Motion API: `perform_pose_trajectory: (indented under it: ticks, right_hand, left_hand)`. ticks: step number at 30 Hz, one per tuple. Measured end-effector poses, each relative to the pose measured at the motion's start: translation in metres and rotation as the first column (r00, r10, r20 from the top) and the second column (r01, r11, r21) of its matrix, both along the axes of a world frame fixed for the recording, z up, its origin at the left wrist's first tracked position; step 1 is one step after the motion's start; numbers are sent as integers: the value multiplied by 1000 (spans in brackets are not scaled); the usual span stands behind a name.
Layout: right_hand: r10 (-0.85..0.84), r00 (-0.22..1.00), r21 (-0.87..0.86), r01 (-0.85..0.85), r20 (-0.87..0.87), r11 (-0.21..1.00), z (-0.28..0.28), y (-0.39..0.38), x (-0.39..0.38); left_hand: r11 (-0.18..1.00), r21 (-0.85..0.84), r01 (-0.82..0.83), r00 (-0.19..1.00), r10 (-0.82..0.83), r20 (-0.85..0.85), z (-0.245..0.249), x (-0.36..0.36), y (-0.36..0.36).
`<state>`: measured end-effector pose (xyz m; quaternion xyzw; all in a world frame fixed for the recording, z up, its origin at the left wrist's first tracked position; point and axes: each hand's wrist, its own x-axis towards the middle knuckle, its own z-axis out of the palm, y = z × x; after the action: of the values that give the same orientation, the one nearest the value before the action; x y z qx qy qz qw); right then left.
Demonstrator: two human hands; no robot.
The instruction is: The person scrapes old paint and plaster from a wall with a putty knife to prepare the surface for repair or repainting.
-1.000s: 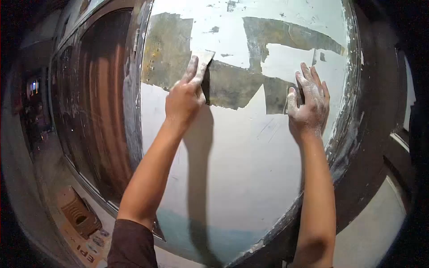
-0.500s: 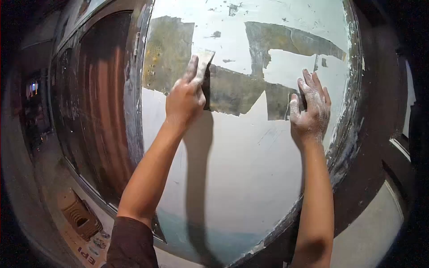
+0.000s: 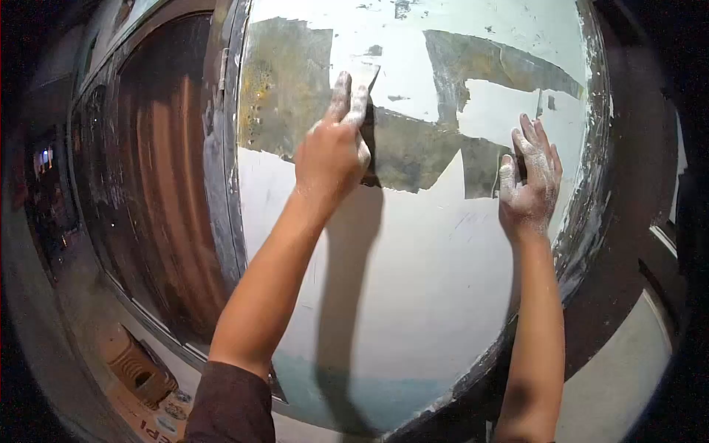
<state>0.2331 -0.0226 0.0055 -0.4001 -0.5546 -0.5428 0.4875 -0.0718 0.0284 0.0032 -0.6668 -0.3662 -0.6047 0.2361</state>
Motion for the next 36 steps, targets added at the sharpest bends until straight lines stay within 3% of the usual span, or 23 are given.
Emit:
perform_pose_trajectory:
  ticks: [5, 9, 11, 12, 13, 18, 23, 26, 30, 34, 36]
  right_hand:
    - [4, 1000, 16, -4, -5, 1000, 1, 0, -1]
    - [15, 1000, 16, -14, -18, 1000, -1, 2, -1]
    - [5, 1000, 9, -4, -18, 1000, -2, 2, 0]
    - [1, 1000, 7, -1, -17, 1000, -2, 2, 0]
    - [-21, 999, 3, 21, -29, 1000, -1, 4, 1]
    - [-8, 1000, 16, 8, -14, 1000, -1, 6, 4]
    - [6, 1000, 2, -6, -15, 1000, 0, 1, 1]
    - [9, 1000, 3, -9, -23, 1000, -1, 0, -1]
    - [22, 999, 23, -21, -23, 1000, -2, 2, 1]
    - [33, 999, 21, -33, -9, 999, 0, 2, 2]
    - [19, 1000, 30, -19, -1, 999, 0, 4, 3]
  left_hand:
    - [999, 51, -2, 1000, 3, -25, -31, 4, 4]
    - [999, 45, 28, 998, -30, 52, -5, 13, -1]
    - [991, -130, 21, 998, -14, 59, 5, 17, -13]
    - [1000, 23, 19, 998, -20, 58, -4, 19, -4]
    - [998, 63, 3, 999, -7, 51, -12, 21, -2]
    - [995, 97, 2, 1000, -4, 22, -35, 19, 2]
    - [999, 8, -32, 999, 32, 42, 14, 25, -3]
    - [998, -61, -23, 999, 26, 41, 1, 29, -10]
    - [1000, 2, -7, 1000, 7, 27, -31, 30, -13]
    - [1000, -23, -20, 999, 21, 41, 9, 32, -13]
    - [988, -113, -110, 994, 107, -30, 24, 32, -10]
